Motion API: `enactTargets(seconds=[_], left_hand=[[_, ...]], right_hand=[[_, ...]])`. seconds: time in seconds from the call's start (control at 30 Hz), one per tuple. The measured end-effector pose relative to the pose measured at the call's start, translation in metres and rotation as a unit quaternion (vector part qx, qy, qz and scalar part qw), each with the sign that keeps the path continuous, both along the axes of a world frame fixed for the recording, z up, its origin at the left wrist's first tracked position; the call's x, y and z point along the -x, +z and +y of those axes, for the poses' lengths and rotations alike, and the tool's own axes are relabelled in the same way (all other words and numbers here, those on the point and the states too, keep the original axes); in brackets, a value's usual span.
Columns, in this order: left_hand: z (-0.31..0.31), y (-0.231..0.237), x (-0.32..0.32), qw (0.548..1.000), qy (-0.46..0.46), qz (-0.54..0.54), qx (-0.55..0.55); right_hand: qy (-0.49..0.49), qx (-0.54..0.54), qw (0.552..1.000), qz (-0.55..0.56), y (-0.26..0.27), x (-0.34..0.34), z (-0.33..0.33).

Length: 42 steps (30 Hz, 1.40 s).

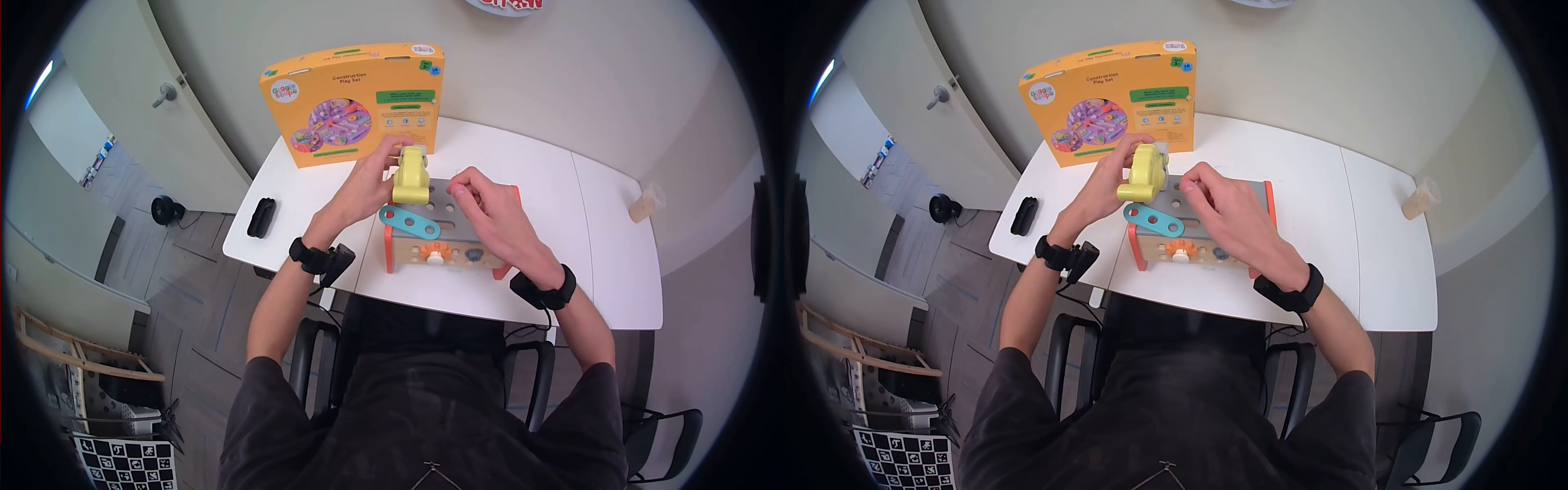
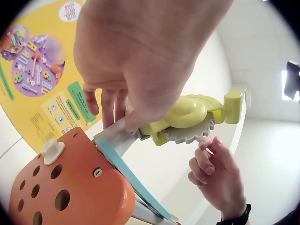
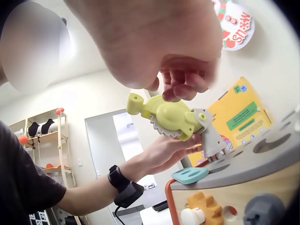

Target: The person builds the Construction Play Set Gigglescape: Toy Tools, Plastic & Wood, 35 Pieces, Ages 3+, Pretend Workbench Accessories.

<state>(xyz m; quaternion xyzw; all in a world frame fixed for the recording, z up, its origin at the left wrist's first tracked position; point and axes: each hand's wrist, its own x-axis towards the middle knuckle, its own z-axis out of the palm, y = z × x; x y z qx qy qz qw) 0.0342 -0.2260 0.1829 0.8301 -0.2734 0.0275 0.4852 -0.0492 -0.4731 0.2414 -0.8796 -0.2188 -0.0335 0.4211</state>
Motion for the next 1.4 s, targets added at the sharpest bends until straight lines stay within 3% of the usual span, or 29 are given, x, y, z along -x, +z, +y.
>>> enactTargets(seconds=[0.23,0.83,0.93,1.03,1.23,1.4], left_hand=[[-0.004,-0.006,0.005,0.999,0.004,-0.034,0.004],[0.004,-0.005,-0.007,0.996,-0.014,-0.031,-0.085],[0.010,-0.003,-0.005,0.997,-0.028,-0.016,-0.071],[0.015,0.004,-0.001,0.995,-0.014,-0.021,-0.101],[0.016,0.010,0.005,0.992,-0.014,-0.031,-0.119],[0.018,0.013,0.011,0.994,-0.021,-0.018,-0.106]], right_hand=[[0.048,0.015,0.997,-0.060,-0.006,0.002,0.005],[0.072,0.017,0.997,0.016,0.003,0.003,0.023],[0.101,0.036,0.994,0.003,-0.018,0.002,0.021],[0.087,0.130,0.987,0.041,-0.026,0.010,0.016],[0.081,0.178,0.981,-0.018,-0.036,0.011,0.014],[0.068,0.130,0.989,-0.019,-0.018,0.009,0.018]])
